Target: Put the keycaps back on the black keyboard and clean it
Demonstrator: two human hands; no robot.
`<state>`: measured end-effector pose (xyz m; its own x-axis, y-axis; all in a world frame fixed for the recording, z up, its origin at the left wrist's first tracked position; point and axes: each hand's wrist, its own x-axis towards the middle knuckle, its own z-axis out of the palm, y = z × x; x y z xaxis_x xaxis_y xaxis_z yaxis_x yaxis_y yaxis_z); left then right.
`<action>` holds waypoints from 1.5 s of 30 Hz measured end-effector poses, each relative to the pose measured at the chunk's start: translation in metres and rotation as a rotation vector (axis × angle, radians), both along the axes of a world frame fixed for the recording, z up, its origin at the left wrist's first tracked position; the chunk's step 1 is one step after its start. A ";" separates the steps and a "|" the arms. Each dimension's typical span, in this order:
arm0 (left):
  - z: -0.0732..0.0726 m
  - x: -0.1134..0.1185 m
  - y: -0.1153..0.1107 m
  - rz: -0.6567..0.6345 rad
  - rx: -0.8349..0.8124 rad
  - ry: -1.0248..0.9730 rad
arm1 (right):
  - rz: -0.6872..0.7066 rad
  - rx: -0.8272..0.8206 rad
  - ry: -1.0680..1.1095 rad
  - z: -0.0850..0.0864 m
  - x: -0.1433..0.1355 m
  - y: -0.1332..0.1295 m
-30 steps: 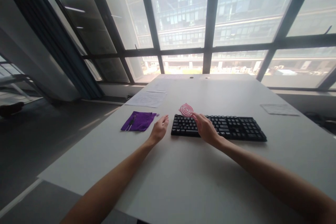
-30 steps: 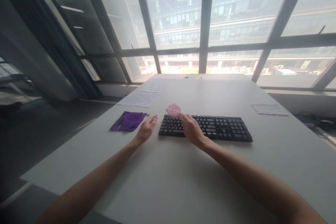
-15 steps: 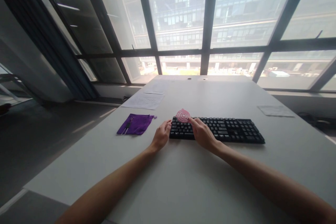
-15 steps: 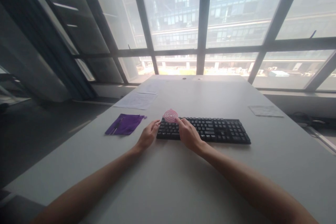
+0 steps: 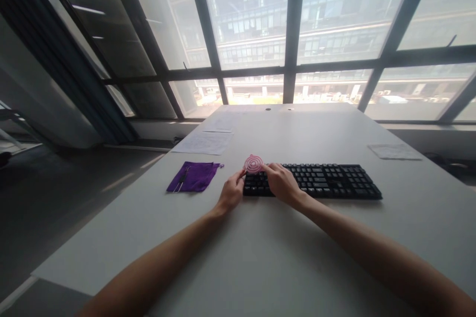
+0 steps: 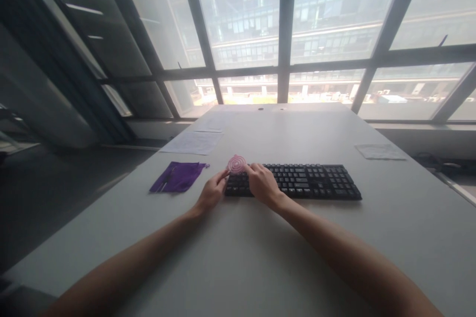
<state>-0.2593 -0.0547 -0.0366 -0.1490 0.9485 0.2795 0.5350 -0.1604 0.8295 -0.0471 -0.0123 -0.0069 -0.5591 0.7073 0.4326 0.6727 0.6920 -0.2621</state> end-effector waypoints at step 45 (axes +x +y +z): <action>0.014 0.005 -0.002 0.013 0.176 0.237 | 0.110 0.025 0.050 -0.001 0.005 0.008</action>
